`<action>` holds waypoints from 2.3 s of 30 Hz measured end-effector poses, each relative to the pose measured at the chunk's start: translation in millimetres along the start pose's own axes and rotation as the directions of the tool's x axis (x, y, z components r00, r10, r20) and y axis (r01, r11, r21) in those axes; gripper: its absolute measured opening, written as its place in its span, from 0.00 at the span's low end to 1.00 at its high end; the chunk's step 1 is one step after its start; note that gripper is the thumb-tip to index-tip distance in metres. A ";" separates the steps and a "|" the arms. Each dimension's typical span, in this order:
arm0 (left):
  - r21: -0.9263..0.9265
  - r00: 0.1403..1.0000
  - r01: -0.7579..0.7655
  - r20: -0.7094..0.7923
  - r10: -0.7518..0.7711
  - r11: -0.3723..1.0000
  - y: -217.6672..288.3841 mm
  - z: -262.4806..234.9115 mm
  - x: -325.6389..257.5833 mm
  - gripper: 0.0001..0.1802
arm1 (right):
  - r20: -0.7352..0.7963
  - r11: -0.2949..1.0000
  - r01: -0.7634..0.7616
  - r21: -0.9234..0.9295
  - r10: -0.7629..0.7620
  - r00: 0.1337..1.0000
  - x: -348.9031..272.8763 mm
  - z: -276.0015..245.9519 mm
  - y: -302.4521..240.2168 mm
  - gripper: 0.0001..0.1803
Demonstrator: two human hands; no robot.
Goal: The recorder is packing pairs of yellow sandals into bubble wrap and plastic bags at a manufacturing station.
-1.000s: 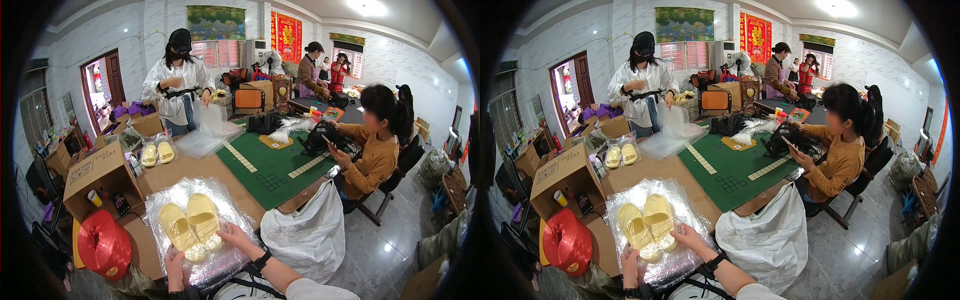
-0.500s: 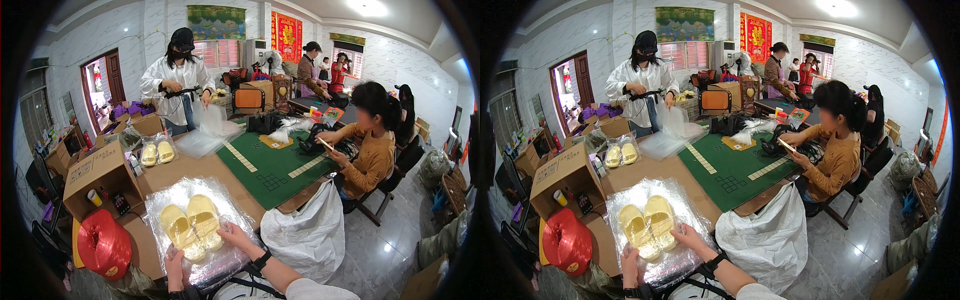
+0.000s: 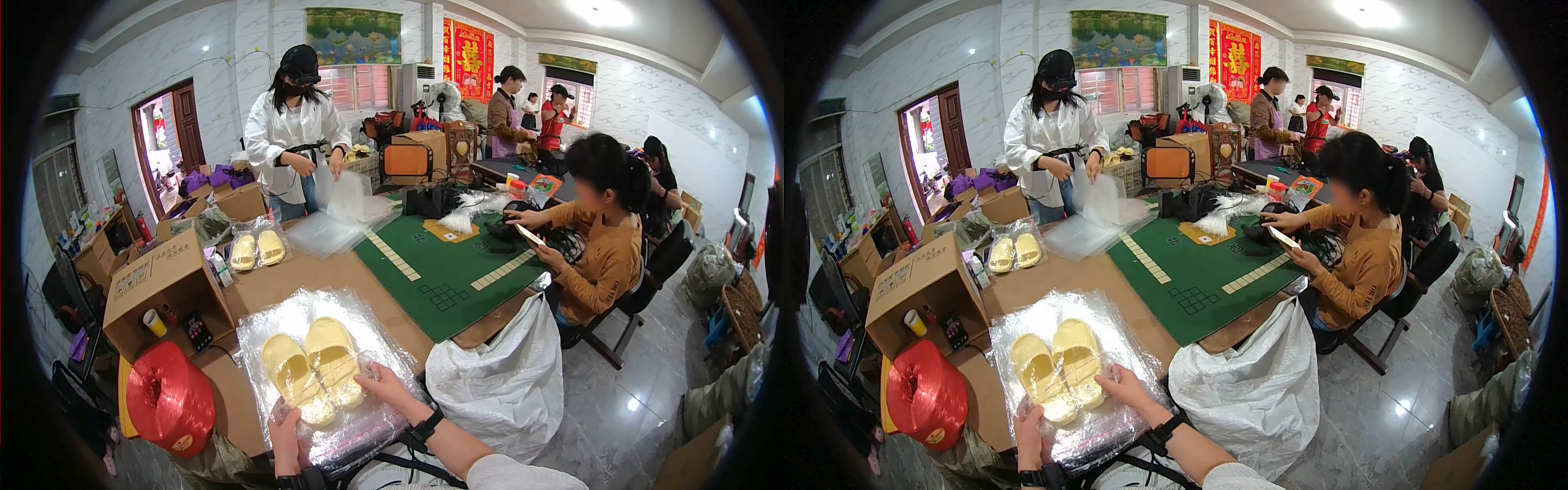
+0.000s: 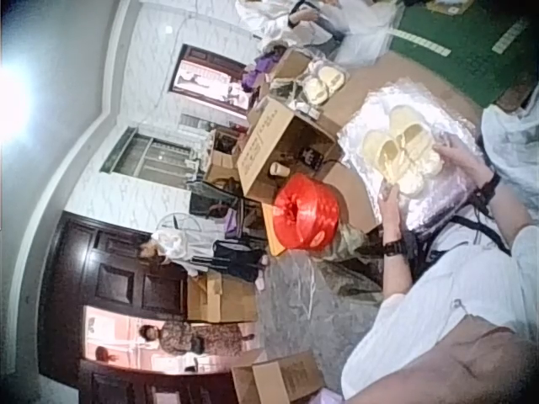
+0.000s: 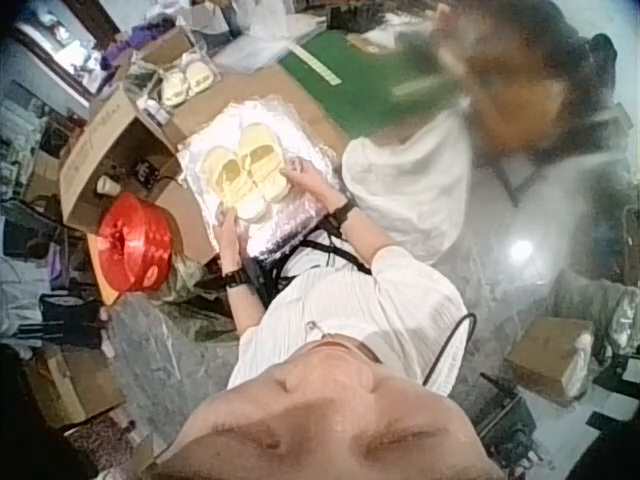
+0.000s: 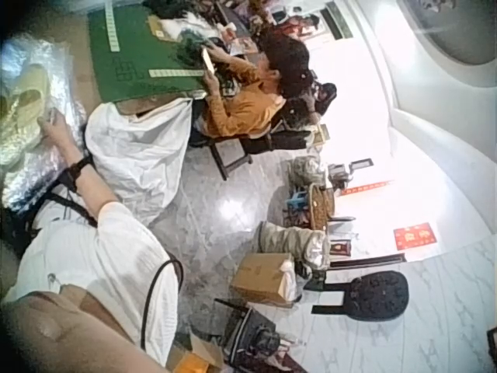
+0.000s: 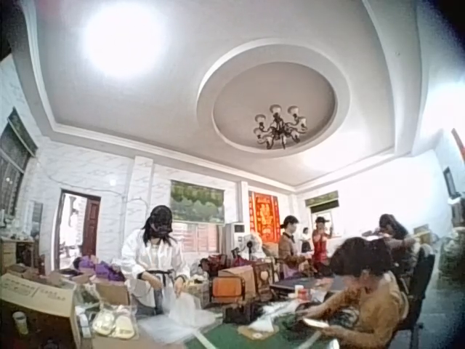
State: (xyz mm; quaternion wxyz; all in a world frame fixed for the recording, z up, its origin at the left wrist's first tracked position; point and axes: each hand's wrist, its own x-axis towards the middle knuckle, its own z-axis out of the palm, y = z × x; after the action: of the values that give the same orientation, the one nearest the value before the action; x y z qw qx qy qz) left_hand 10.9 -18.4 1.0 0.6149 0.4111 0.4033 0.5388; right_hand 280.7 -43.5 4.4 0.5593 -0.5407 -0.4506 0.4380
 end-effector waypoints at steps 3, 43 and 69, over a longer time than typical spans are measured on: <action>0.012 1.000 0.003 -0.016 -0.003 1.000 -0.2 1.8 -0.3 0.33 | -0.003 1.000 -0.009 -0.015 0.009 1.000 2.8 -1.8 6.8 0.28; -0.135 0.994 0.021 0.110 -0.006 0.991 27.8 10.7 -16.9 0.31 | -0.043 0.975 -0.014 0.220 0.024 0.999 9.9 8.7 29.7 0.25; 0.058 0.997 0.019 0.079 -0.024 0.998 -13.7 -2.2 10.5 0.35 | -0.010 0.925 0.053 0.375 -0.053 0.999 11.6 -4.3 32.1 0.23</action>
State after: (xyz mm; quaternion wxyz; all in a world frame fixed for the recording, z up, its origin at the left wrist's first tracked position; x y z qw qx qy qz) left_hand 14.4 -8.9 -13.1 0.6241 0.4453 0.3982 0.5036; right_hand 287.2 -32.1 -27.4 0.6641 -0.4113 -0.3731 0.5007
